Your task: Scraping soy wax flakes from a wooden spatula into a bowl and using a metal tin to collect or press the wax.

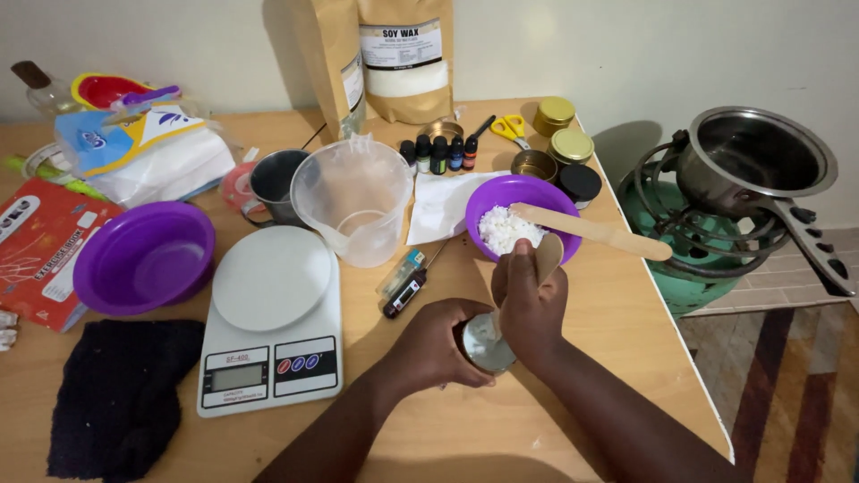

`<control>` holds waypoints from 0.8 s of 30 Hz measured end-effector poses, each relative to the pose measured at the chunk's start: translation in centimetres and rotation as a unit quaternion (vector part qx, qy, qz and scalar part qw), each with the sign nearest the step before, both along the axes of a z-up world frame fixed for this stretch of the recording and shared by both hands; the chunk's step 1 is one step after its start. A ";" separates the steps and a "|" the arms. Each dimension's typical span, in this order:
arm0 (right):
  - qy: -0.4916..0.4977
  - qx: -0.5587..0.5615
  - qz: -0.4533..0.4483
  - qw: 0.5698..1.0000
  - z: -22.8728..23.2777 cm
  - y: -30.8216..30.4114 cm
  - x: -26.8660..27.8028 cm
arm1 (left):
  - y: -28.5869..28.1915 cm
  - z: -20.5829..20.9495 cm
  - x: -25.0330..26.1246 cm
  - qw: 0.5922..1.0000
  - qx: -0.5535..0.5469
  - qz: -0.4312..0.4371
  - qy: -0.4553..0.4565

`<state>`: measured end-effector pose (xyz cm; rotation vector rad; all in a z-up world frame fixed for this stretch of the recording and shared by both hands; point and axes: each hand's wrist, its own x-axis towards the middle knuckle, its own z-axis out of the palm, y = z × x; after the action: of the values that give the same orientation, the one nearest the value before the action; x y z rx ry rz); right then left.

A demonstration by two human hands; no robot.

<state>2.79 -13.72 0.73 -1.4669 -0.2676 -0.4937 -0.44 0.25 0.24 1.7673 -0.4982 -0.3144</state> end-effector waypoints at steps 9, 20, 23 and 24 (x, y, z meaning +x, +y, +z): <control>-0.039 0.003 0.149 0.988 -0.5 -0.7 1.1 | 0.7 0.4 0.4 0.998 0.034 -0.041 -0.027; -0.027 0.113 0.346 0.931 -3.2 -0.8 2.6 | 1.0 -0.2 1.3 0.995 0.036 -0.096 -0.012; 0.038 0.114 0.394 0.911 -1.6 -0.7 1.2 | 0.8 0.2 1.5 0.989 0.079 -0.122 -0.003; 0.107 0.092 0.402 0.905 -0.5 -0.7 0.4 | 0.8 0.3 1.6 0.984 0.112 -0.136 0.012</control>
<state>3.20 -14.40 0.21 -1.0880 -0.5961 0.3051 1.17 1.06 0.50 1.9108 -0.7112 -0.6033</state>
